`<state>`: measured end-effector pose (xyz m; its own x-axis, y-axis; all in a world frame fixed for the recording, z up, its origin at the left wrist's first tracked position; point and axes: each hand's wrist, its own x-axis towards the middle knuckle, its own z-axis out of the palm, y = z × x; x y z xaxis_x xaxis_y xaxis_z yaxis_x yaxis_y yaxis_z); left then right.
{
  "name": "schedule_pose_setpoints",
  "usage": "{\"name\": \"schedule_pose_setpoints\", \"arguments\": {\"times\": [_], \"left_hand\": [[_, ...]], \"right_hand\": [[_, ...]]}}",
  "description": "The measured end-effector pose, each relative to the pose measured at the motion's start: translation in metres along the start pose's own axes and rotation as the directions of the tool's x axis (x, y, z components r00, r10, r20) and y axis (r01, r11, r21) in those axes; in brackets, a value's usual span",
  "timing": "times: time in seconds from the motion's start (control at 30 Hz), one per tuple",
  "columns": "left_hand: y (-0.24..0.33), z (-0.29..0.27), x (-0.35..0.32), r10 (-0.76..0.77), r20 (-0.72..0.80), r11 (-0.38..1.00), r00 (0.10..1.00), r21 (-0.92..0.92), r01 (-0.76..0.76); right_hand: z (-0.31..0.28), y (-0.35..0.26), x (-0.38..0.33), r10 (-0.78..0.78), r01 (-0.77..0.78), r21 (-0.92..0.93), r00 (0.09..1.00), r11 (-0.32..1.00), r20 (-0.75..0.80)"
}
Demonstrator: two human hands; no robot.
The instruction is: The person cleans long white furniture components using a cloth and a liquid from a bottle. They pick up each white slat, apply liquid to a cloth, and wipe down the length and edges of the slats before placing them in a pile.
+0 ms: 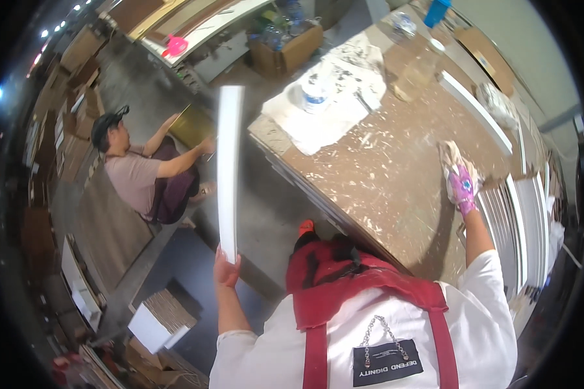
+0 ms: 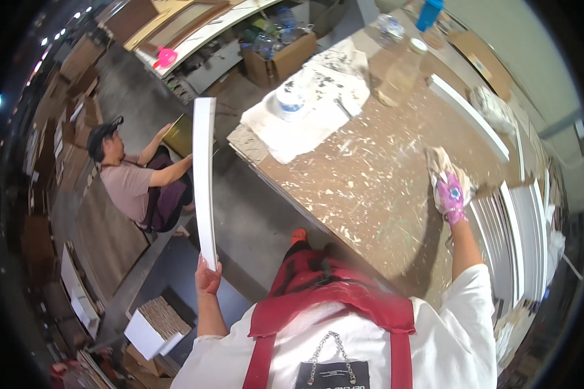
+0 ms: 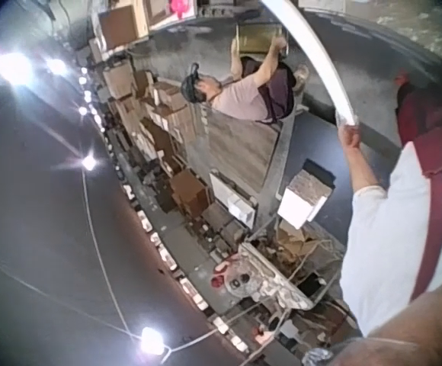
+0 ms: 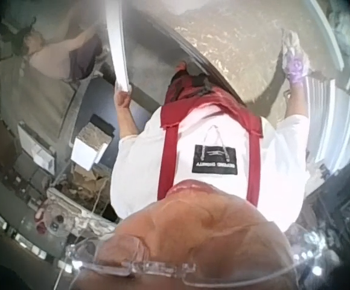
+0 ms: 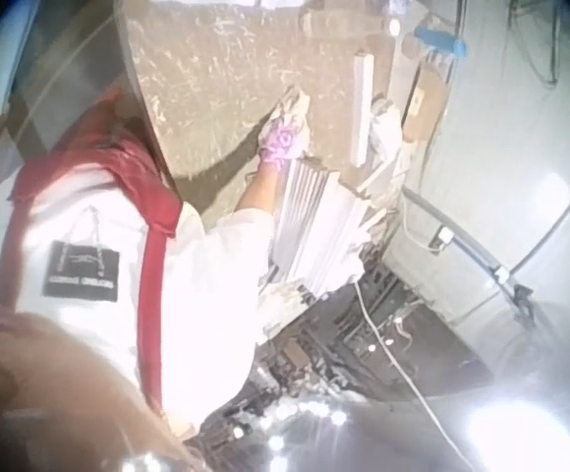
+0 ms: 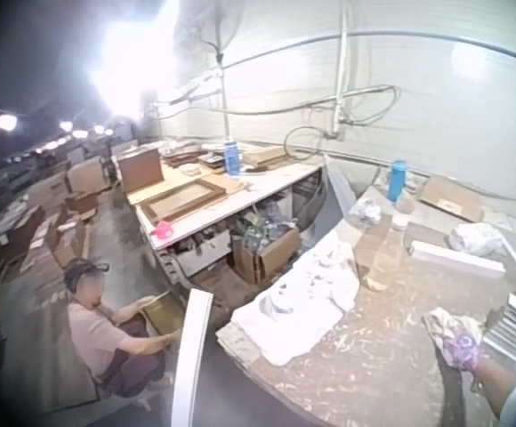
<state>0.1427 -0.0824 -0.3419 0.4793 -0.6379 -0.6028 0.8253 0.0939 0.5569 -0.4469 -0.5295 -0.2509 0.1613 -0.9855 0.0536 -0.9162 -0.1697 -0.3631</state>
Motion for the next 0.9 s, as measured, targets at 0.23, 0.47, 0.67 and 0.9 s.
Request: {"name": "schedule_pose_setpoints", "arguments": {"times": [0.23,0.47,0.67,0.9], "left_hand": [[-0.021,0.15,-0.003,-0.278,0.343,0.92,0.897,0.363,0.146],[-0.067,0.251,0.001,-0.48,0.394,0.768,0.784,0.62,0.159],[-0.075,0.295,0.001,-0.41,0.314,0.633,0.856,0.774,0.019],[-0.075,0.274,0.002,0.211,0.651,0.021,0.729,0.743,-0.669]], "right_hand": [[-0.056,-0.019,-0.018,-0.122,0.097,-0.101,0.953,0.99,-0.277],[-0.116,-0.045,-0.07,-0.27,0.214,-0.176,0.863,0.961,-0.428],[-0.098,-0.073,-0.114,-0.092,0.235,0.261,0.882,0.936,-0.462],[-0.106,-0.097,-0.142,0.254,-0.057,0.973,0.967,0.225,-0.002]]}}
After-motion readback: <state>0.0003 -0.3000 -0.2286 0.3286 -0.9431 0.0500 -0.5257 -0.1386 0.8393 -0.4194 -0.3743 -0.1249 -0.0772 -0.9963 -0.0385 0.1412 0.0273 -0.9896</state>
